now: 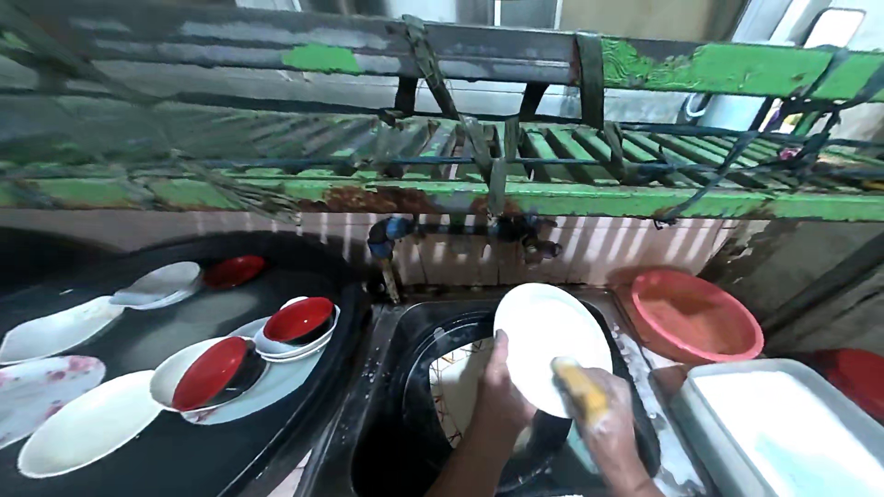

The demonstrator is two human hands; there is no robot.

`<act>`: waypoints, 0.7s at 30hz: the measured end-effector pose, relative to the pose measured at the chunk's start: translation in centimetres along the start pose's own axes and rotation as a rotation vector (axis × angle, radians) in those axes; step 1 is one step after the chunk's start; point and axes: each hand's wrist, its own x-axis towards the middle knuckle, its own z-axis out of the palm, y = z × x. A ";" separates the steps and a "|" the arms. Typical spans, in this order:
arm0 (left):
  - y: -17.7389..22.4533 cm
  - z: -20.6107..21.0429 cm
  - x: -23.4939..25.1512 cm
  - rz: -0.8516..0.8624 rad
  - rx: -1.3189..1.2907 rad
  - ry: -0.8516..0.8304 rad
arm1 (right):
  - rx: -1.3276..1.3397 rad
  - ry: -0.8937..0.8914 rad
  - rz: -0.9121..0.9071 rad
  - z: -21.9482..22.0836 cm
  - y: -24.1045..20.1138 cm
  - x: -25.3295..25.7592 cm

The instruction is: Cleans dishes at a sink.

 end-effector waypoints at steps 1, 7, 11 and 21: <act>0.2 -0.4 -0.3 -0.007 -0.007 0.002 | 0.047 0.010 0.176 -0.8 1.5 0.4; -1.2 1.4 -4.0 -0.156 0.716 -0.142 | 0.252 0.009 0.613 -3.4 3.6 6.2; -1.5 2.4 -3.9 -0.023 1.016 -0.224 | 0.300 -0.121 0.328 -4.0 -3.4 6.8; 1.0 0.3 -2.3 0.247 0.804 0.185 | 1.232 0.334 0.802 -4.7 2.0 7.1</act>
